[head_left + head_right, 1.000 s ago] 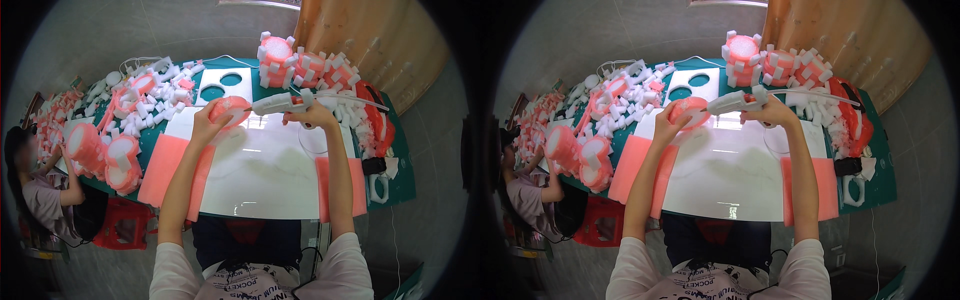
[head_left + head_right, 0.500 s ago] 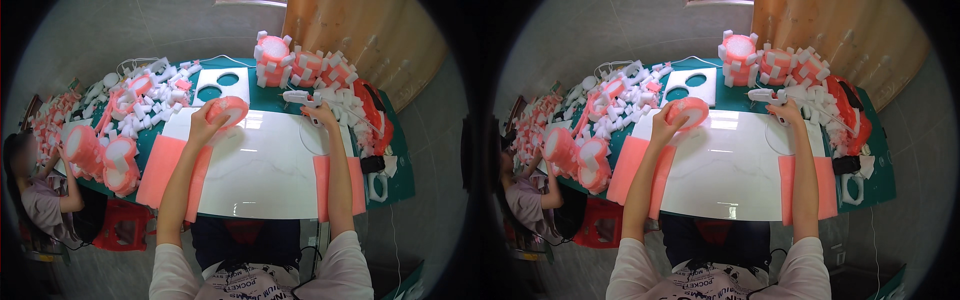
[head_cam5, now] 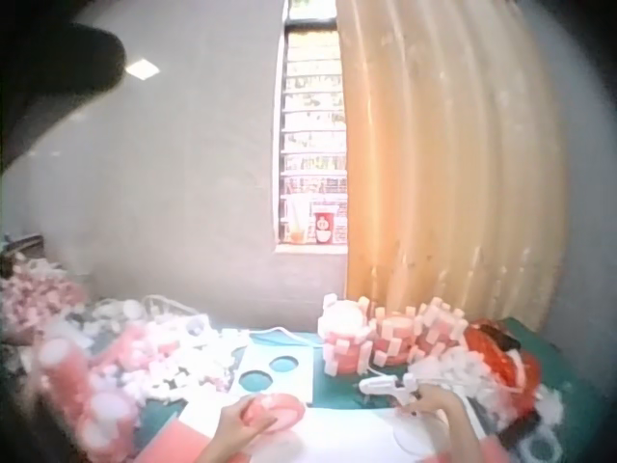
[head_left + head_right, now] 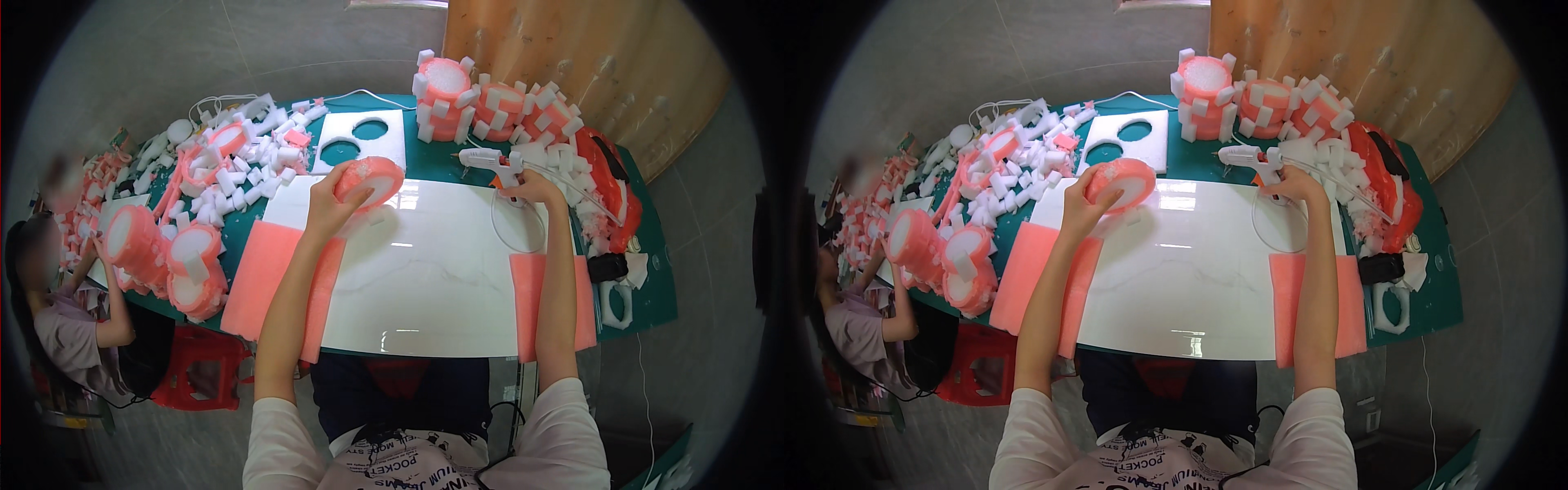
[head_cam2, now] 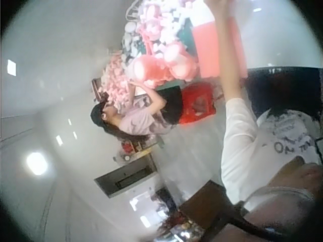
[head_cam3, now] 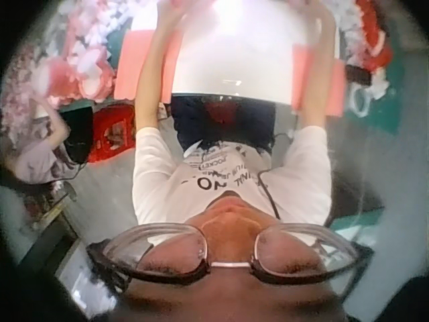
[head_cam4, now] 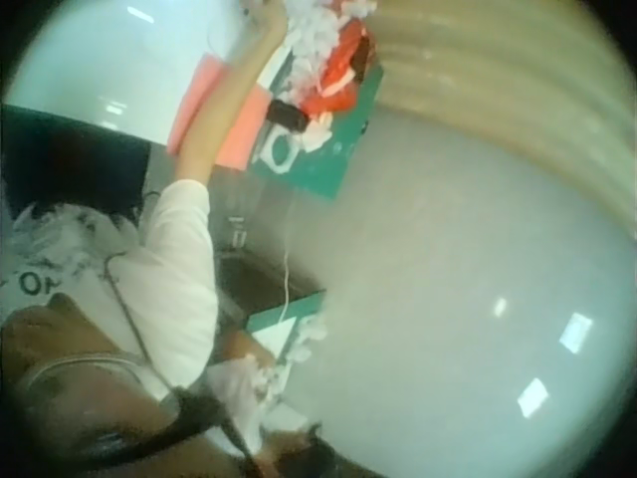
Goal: Glue and assemble white and pink foam rings and spacers into cylindrical foam structures.
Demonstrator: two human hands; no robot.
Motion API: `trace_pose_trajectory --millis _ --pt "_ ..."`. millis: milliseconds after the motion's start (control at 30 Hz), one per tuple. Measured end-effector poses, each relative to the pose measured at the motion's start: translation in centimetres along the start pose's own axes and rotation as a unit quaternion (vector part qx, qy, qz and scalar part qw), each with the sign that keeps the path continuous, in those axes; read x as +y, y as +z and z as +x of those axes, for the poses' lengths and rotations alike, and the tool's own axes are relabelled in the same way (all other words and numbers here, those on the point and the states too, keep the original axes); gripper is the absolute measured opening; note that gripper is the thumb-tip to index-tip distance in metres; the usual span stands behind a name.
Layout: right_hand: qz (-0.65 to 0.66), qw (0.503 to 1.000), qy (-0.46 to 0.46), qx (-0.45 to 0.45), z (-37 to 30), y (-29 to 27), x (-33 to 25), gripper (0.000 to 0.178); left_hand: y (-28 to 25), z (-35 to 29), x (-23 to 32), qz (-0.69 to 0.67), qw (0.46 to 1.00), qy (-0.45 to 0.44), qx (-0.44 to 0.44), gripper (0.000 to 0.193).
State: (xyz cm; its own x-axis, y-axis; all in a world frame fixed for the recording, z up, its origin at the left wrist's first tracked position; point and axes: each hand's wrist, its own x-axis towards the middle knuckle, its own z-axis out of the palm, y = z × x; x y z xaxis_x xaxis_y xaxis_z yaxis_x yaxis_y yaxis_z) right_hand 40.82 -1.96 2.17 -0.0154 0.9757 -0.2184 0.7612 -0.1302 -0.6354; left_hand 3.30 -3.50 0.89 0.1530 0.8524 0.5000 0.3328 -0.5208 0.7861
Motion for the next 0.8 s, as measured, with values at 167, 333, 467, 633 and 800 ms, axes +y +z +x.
trace_pose_trajectory --millis 167,333,467,633,800 --pt "-0.183 0.983 0.002 0.020 -0.1 -1.3 1.9 0.063 0.9 0.4 0.1 -0.008 1.000 0.010 -0.004 0.045" --pt "-0.297 0.950 0.094 0.001 -2.8 -0.6 -4.7 0.052 0.3 0.1 -0.4 -0.002 1.000 0.001 0.002 0.046" --pt "-0.273 0.962 -0.008 -0.022 -5.5 -0.6 -8.9 0.045 0.6 0.4 -0.7 -0.015 1.000 0.016 0.011 0.045" --pt "-0.070 0.898 -0.433 -0.032 -12.1 3.1 -16.0 0.024 0.2 0.1 -1.1 -0.026 0.999 0.025 0.017 0.045" --pt "0.156 0.806 -0.475 -0.317 -18.2 11.9 -22.2 0.021 0.2 0.0 -1.5 -0.034 0.999 0.032 0.027 0.045"
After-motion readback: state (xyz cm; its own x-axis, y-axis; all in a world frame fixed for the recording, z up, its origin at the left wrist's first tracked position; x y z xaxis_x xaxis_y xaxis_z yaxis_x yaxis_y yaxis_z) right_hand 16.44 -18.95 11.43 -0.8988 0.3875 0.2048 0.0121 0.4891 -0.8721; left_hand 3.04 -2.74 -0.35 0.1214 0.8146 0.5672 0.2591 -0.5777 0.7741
